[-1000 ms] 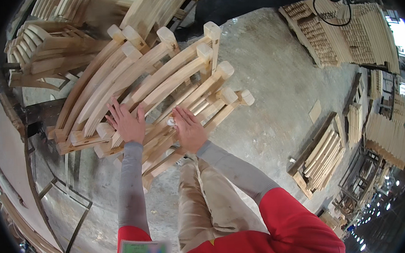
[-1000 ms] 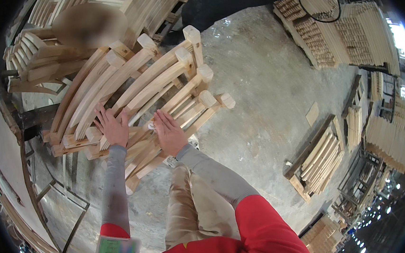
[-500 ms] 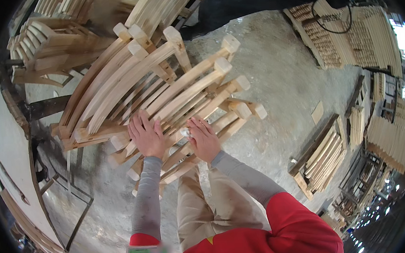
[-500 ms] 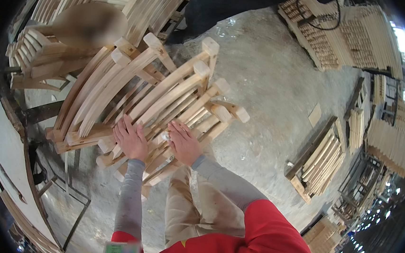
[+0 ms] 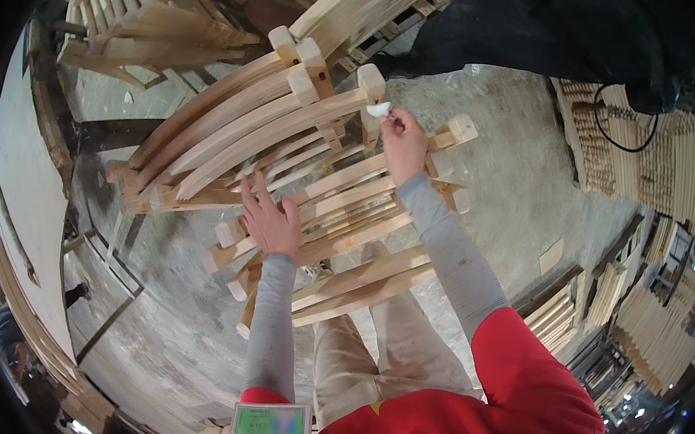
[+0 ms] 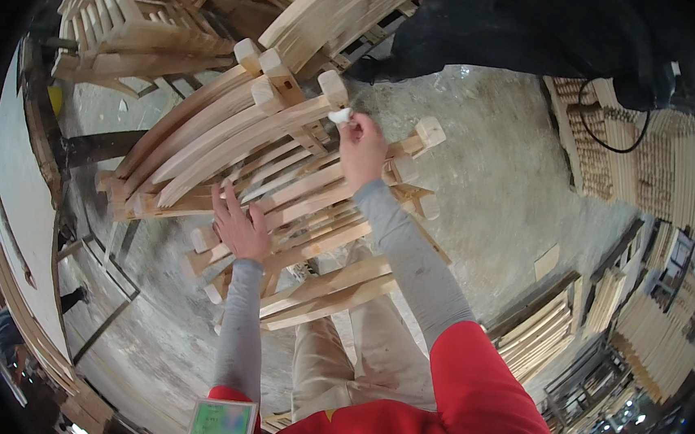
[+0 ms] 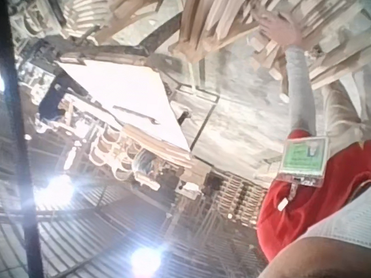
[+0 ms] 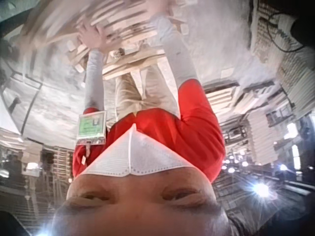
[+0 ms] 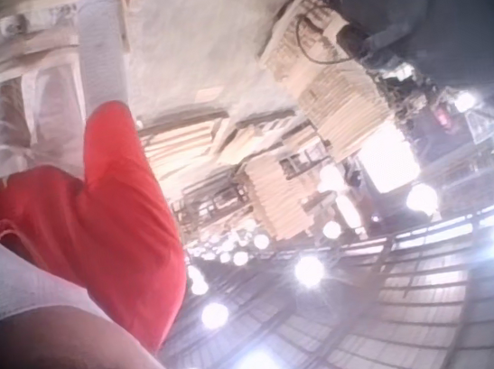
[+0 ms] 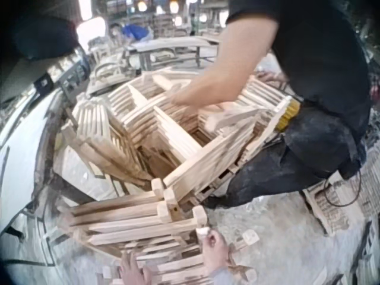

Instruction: The person wipes wooden chair frames with a white cloth, moving between stacks of chairs in a workshop. They lift and reposition chairs to access different surfaces, then place them back in stacks. The person also handles loose wooden slats and a chair seat, wiping them with the cloth.

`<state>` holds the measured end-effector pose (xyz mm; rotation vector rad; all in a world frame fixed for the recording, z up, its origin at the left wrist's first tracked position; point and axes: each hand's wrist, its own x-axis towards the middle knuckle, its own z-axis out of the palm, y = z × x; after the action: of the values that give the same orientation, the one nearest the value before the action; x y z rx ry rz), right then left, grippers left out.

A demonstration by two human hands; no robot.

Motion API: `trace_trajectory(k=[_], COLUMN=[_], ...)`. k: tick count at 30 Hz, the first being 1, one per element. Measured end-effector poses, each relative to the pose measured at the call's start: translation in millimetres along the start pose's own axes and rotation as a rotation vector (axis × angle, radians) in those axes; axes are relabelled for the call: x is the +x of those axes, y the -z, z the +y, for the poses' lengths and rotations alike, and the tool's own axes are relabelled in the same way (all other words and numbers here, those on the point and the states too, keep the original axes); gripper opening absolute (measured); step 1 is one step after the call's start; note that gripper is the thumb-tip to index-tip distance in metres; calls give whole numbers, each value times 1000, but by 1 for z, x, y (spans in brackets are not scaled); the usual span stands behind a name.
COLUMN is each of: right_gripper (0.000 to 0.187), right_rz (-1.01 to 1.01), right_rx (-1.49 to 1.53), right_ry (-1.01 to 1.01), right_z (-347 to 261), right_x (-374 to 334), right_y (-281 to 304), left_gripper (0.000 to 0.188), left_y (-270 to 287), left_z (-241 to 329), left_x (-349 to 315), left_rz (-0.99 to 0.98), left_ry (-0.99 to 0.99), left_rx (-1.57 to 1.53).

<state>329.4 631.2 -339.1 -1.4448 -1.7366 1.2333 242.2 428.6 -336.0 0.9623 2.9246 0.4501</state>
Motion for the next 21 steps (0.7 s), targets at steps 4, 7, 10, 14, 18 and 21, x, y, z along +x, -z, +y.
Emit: trace_trajectory(k=[4, 7, 10, 14, 18, 21], right_gripper=[20, 17, 13, 12, 8, 10], right_rz=[-245, -299, -224, -110, -79, -138], right_rx=[-568, -774, -878, -798, -485, -84], right_ry=[43, 14, 110, 318, 269, 82], right_z=[-7, -9, -4, -8, -29, -49], right_x=[32, 48, 50, 39, 18, 7], right_y=[-7, -19, -22, -9, 9, 22], left_gripper=[68, 70, 69, 62, 53, 53], left_y=[-2, -2, -4, -7, -12, -7], left_z=[3, 1, 2, 0, -15, -16], left_x=[34, 44, 52, 50, 37, 40], left_rz=[-63, -60, -94, -67, 95, 17], left_ry=[127, 161, 139, 153, 52, 102], left_rx=[94, 53, 102, 54, 21, -22])
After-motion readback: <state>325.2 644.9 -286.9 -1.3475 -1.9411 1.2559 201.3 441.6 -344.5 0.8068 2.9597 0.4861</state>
